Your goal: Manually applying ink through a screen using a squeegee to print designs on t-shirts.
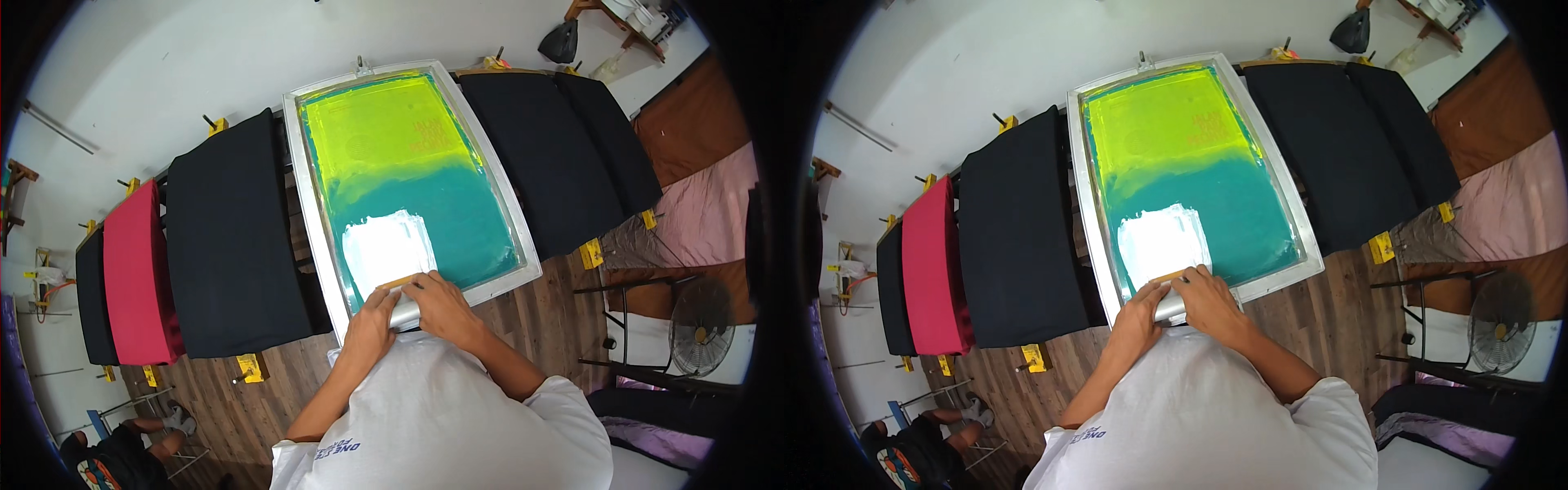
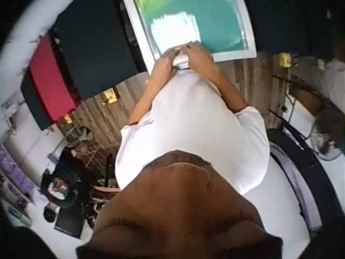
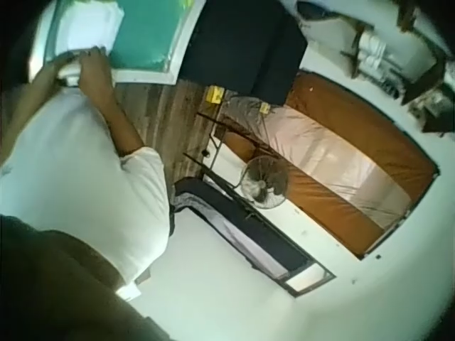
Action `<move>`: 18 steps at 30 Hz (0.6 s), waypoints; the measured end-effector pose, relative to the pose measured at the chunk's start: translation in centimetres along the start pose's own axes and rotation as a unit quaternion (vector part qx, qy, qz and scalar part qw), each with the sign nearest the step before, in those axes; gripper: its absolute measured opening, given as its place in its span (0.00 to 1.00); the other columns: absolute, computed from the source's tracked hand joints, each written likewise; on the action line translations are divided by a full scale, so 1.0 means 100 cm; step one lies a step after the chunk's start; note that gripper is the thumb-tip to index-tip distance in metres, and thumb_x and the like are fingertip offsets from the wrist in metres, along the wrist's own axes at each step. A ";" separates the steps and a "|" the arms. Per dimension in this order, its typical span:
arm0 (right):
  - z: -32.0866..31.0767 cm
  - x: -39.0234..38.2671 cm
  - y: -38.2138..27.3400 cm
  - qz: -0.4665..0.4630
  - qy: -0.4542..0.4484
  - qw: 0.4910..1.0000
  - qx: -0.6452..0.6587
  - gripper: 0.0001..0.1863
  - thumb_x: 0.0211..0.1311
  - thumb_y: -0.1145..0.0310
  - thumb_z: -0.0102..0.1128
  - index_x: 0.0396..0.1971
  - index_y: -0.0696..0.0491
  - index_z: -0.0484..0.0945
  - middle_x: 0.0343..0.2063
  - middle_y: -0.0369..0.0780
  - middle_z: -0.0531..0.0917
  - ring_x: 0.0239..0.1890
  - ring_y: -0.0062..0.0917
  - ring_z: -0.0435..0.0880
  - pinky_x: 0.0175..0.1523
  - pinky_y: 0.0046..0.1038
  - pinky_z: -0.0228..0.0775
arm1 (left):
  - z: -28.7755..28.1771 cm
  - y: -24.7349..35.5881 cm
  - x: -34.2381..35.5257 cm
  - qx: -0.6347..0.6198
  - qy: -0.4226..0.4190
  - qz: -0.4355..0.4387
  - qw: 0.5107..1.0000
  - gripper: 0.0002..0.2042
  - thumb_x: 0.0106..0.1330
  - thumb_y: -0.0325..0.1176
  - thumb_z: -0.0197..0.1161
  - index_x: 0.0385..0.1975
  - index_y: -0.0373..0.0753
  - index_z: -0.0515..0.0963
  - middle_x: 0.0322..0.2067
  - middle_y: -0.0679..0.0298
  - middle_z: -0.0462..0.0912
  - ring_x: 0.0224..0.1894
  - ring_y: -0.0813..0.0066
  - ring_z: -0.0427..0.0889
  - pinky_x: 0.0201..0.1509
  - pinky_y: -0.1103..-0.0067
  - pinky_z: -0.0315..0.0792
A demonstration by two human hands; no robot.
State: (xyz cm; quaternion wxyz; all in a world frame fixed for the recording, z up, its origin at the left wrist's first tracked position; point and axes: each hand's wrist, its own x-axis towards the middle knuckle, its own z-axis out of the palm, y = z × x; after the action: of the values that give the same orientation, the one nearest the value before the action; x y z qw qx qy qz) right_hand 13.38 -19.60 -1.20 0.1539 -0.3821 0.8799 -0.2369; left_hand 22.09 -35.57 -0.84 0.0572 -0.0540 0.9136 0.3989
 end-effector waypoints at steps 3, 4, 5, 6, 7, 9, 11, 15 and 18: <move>-0.019 0.014 -0.002 0.022 -0.085 0.996 -0.010 0.23 0.40 0.84 0.60 0.42 0.57 0.82 0.37 0.48 0.82 0.43 0.44 0.80 0.49 0.39 0.74 | -0.013 0.001 0.014 -0.058 -0.070 -0.026 0.995 0.27 0.47 0.16 0.60 0.53 0.32 0.78 0.44 0.41 0.82 0.44 0.45 0.84 0.54 0.66 0.76; -0.025 0.024 -0.001 0.015 -0.091 0.996 -0.018 0.22 0.41 0.83 0.60 0.41 0.57 0.83 0.35 0.49 0.83 0.41 0.44 0.82 0.48 0.40 0.75 | -0.019 -0.002 0.023 -0.056 -0.061 -0.002 0.997 0.26 0.47 0.17 0.58 0.51 0.31 0.78 0.37 0.39 0.82 0.40 0.44 0.84 0.50 0.65 0.76; -0.028 0.038 0.003 -0.005 -0.077 0.997 -0.029 0.19 0.42 0.82 0.60 0.39 0.54 0.84 0.33 0.48 0.84 0.39 0.45 0.83 0.46 0.42 0.76 | -0.022 -0.008 0.032 -0.021 -0.041 0.016 0.999 0.23 0.49 0.16 0.58 0.49 0.35 0.80 0.34 0.42 0.83 0.38 0.43 0.84 0.45 0.62 0.79; -0.031 0.053 0.006 -0.019 -0.066 0.997 -0.040 0.16 0.43 0.80 0.61 0.37 0.54 0.84 0.33 0.48 0.84 0.39 0.46 0.83 0.45 0.43 0.77 | -0.022 -0.020 0.045 -0.021 -0.027 0.032 0.999 0.23 0.49 0.17 0.58 0.48 0.35 0.81 0.34 0.40 0.83 0.38 0.43 0.83 0.46 0.62 0.78; -0.033 0.068 0.011 -0.030 -0.057 0.997 -0.050 0.13 0.45 0.79 0.62 0.34 0.53 0.84 0.33 0.47 0.84 0.39 0.46 0.84 0.44 0.44 0.77 | -0.028 -0.020 0.058 -0.009 -0.008 0.019 1.000 0.21 0.48 0.17 0.58 0.46 0.34 0.82 0.33 0.41 0.83 0.37 0.44 0.84 0.46 0.62 0.78; -0.035 0.102 0.016 -0.011 -0.074 0.995 -0.060 0.12 0.47 0.77 0.63 0.35 0.52 0.84 0.35 0.47 0.84 0.40 0.46 0.84 0.45 0.45 0.77 | -0.037 -0.031 0.082 0.013 0.038 0.044 0.998 0.20 0.48 0.17 0.59 0.44 0.34 0.83 0.32 0.42 0.83 0.37 0.45 0.84 0.46 0.64 0.78; -0.030 0.119 0.021 -0.016 -0.033 0.998 -0.052 0.13 0.47 0.78 0.62 0.36 0.53 0.84 0.36 0.48 0.84 0.42 0.46 0.83 0.46 0.45 0.76 | -0.040 -0.038 0.099 0.011 0.053 0.028 0.998 0.20 0.48 0.17 0.61 0.44 0.34 0.83 0.33 0.43 0.84 0.38 0.46 0.84 0.46 0.64 0.79; -0.019 0.103 0.021 -0.019 -0.025 0.998 -0.062 0.20 0.43 0.82 0.60 0.42 0.54 0.82 0.39 0.48 0.82 0.45 0.46 0.80 0.48 0.43 0.75 | -0.023 -0.041 0.082 -0.001 0.088 0.033 0.996 0.23 0.49 0.14 0.58 0.48 0.34 0.81 0.42 0.44 0.83 0.42 0.45 0.83 0.48 0.62 0.78; -0.010 0.068 0.016 -0.047 0.009 0.998 -0.041 0.25 0.40 0.84 0.60 0.44 0.55 0.79 0.41 0.46 0.81 0.47 0.46 0.78 0.50 0.42 0.74 | -0.006 -0.034 0.053 0.005 0.095 0.038 0.995 0.28 0.44 0.12 0.60 0.51 0.31 0.77 0.50 0.48 0.80 0.50 0.47 0.81 0.53 0.65 0.77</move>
State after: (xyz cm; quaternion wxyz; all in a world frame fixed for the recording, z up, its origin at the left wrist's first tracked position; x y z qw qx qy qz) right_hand 7.45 -23.45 -1.79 0.1192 -0.4267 0.8713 -0.2112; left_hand 17.29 -38.56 -3.66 -0.0450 -0.0572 0.9184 0.3890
